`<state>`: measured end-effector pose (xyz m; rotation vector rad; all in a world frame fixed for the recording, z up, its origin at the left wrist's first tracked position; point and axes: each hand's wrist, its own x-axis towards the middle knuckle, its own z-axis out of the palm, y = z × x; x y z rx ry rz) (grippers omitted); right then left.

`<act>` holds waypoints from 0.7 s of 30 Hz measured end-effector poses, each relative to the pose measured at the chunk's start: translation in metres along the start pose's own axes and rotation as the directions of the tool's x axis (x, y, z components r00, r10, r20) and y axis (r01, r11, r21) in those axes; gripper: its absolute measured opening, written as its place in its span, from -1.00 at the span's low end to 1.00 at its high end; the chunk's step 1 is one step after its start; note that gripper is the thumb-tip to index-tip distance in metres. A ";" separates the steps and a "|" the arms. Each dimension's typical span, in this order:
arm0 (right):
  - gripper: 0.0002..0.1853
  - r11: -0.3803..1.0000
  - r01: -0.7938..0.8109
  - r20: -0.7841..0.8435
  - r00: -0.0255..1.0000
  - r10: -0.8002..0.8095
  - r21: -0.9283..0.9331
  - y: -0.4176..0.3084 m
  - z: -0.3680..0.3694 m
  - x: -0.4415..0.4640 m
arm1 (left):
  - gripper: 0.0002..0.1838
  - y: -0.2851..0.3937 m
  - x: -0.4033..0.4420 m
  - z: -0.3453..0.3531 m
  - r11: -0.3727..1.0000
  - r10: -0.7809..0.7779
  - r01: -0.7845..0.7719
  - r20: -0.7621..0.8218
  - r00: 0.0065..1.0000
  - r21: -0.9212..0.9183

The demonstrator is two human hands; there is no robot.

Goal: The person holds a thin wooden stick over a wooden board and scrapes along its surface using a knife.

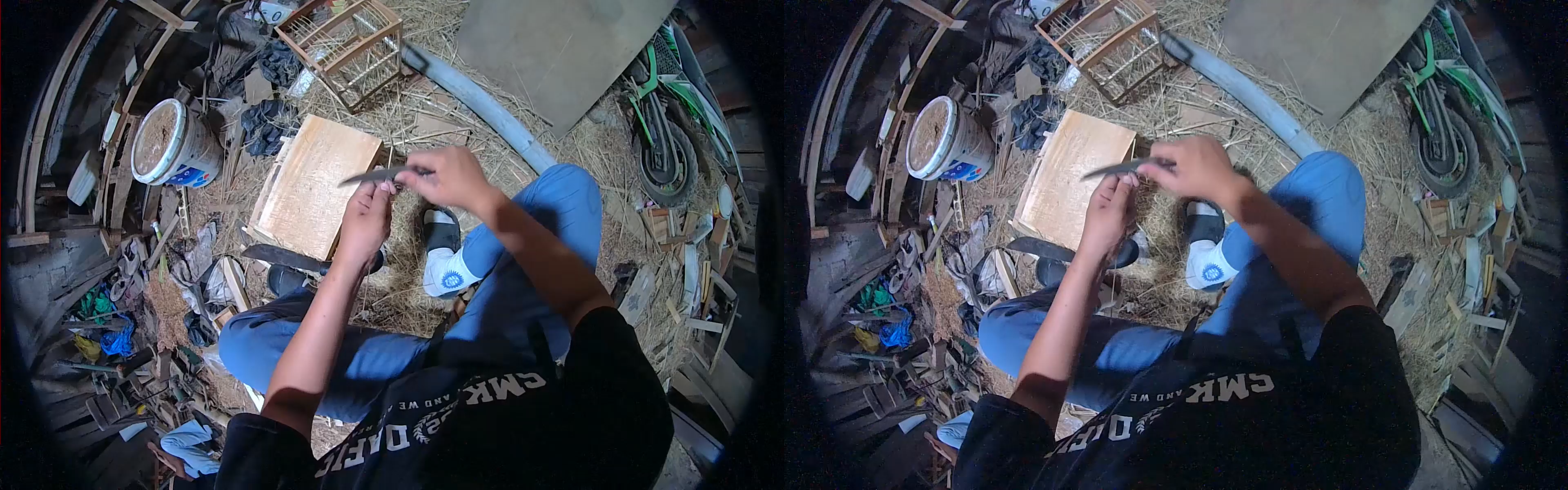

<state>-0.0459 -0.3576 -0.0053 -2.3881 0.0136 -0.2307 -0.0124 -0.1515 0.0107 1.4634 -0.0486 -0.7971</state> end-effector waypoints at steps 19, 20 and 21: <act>-0.52 0.624 -0.404 0.170 0.900 0.401 0.668 0.023 0.030 0.004 | -0.84 0.029 0.019 -0.039 0.902 0.224 -0.231 -0.062 0.973 -0.363; -0.52 0.622 -0.452 0.177 0.874 0.453 0.639 0.018 0.020 0.003 | -0.85 0.033 0.021 -0.044 0.878 0.191 -0.265 -0.216 0.958 -0.398; -0.53 0.619 -0.497 0.181 0.846 0.502 0.608 0.017 0.012 0.005 | -0.86 0.038 0.023 -0.052 0.851 0.146 -0.305 -0.365 0.919 -0.428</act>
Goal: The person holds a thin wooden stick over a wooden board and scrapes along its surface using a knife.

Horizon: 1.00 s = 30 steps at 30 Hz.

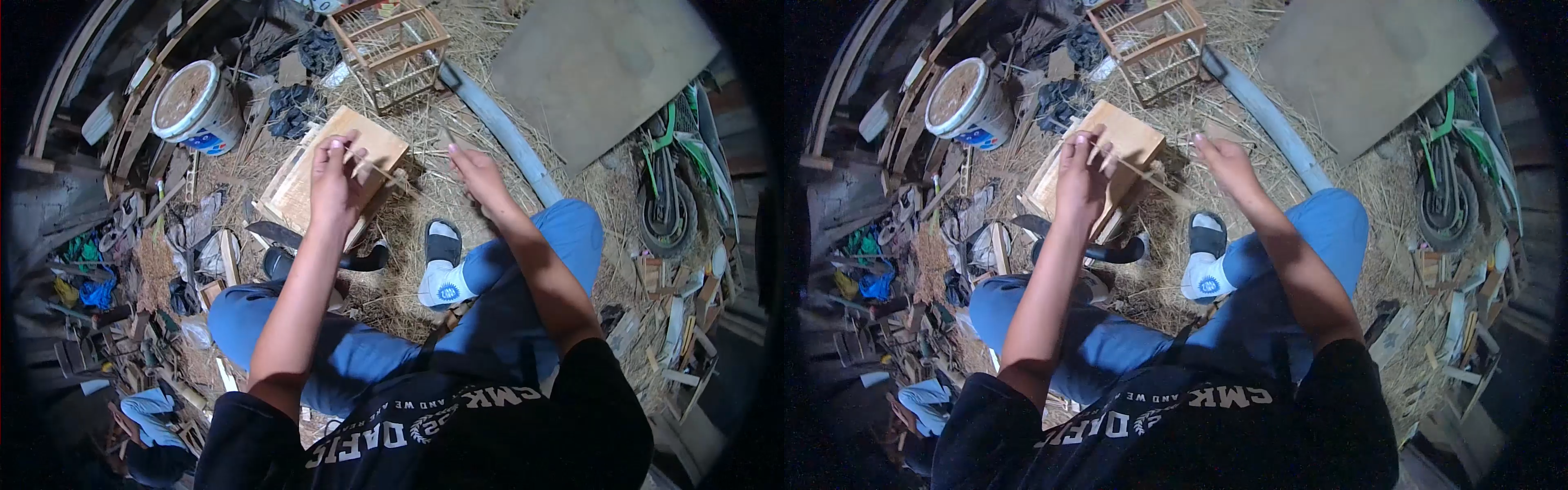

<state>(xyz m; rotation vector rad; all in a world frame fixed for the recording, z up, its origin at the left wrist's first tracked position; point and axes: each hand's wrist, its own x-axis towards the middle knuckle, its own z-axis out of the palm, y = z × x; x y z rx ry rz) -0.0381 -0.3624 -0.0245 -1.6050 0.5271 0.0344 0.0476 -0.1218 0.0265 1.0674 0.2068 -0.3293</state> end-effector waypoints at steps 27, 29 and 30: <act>-0.75 0.958 -0.085 0.086 0.994 0.064 0.273 0.002 -0.012 0.005 | -0.81 0.025 0.020 -0.045 0.948 0.244 -0.267 -0.143 0.959 -0.172; -0.75 0.979 -0.046 0.052 0.998 0.036 0.196 0.006 -0.013 0.005 | -0.82 0.028 0.016 -0.046 0.936 0.327 -0.341 -0.148 0.933 -0.084; -0.74 0.993 -0.008 0.021 1.000 0.005 0.122 0.008 -0.011 0.006 | -0.82 0.027 0.017 -0.049 0.935 0.327 -0.342 -0.151 0.933 -0.088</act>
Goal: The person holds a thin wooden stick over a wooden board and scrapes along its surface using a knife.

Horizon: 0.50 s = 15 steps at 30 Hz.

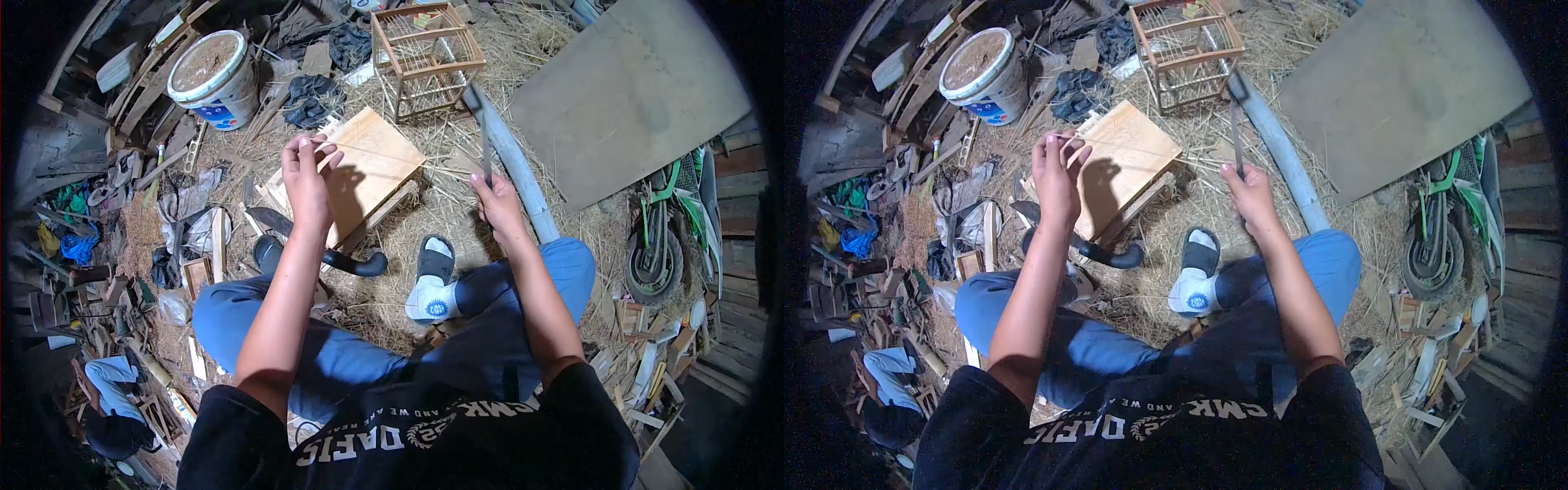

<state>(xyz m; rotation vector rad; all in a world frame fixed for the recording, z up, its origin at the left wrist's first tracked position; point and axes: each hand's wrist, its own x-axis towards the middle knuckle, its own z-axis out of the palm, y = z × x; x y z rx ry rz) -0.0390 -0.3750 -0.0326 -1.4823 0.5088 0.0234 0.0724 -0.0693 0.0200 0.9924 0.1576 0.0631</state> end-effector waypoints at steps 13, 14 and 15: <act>-0.53 0.613 0.331 0.289 0.942 -0.170 -0.718 0.004 0.027 0.139 | -0.57 -0.013 -0.031 -0.083 -0.072 0.136 -0.502 0.507 0.851 0.862; -0.52 0.576 0.328 0.317 0.940 -0.124 -0.749 0.005 0.031 0.154 | -0.48 -0.010 -0.037 -0.079 -0.176 0.065 -0.473 0.490 0.869 0.863; -0.51 0.594 0.346 0.341 0.932 -0.126 -0.726 0.007 0.037 0.166 | -0.28 -0.013 -0.036 -0.083 -0.238 -0.042 -0.465 0.469 0.882 0.853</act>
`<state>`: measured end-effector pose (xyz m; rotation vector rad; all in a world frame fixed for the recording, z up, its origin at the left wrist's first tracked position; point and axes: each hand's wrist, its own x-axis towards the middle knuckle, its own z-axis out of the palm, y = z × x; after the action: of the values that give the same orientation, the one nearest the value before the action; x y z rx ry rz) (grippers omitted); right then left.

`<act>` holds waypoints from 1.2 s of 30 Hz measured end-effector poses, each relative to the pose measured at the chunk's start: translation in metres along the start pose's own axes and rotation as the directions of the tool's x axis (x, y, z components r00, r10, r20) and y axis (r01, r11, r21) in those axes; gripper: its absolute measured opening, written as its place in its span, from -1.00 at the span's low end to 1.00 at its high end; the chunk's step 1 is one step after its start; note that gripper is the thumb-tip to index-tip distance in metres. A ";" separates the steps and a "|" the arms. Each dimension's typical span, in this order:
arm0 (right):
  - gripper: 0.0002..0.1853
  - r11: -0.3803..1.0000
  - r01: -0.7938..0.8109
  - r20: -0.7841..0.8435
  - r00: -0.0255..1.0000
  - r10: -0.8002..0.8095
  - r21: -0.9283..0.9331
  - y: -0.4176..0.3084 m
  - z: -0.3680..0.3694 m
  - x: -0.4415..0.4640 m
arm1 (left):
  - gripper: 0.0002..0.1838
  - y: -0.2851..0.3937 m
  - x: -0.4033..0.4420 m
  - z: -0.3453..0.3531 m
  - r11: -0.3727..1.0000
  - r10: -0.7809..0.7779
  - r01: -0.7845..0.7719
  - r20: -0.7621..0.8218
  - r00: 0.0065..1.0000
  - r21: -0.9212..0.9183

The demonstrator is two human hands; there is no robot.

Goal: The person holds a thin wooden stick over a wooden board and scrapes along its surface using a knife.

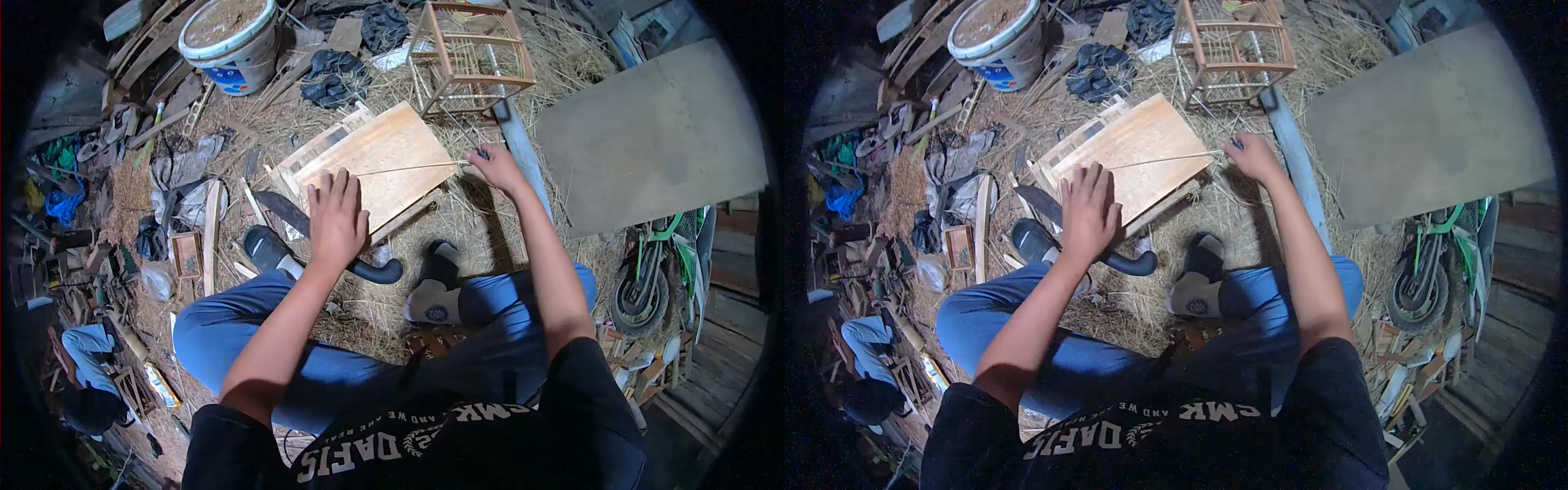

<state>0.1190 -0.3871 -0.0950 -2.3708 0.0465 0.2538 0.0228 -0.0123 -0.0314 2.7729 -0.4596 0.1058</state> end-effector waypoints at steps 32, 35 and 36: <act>-0.54 0.957 -0.273 -0.207 0.946 0.249 -0.094 -0.056 0.086 -0.073 | 0.00 -0.035 -0.006 0.024 0.926 0.256 -0.192 0.165 0.953 -0.326; -0.52 0.952 -0.304 -0.219 0.932 0.288 -0.042 -0.069 0.089 -0.073 | -0.02 -0.035 -0.006 0.026 0.927 0.254 -0.198 0.147 0.956 -0.319; -0.53 0.946 -0.324 -0.247 0.918 0.309 -0.022 -0.075 0.093 -0.075 | -0.03 -0.035 -0.005 0.026 0.927 0.256 -0.202 0.139 0.957 -0.315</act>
<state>0.0381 -0.2714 -0.0950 -2.4377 0.5504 0.1197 0.0295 0.0121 -0.0669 2.4324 -0.7787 -0.1474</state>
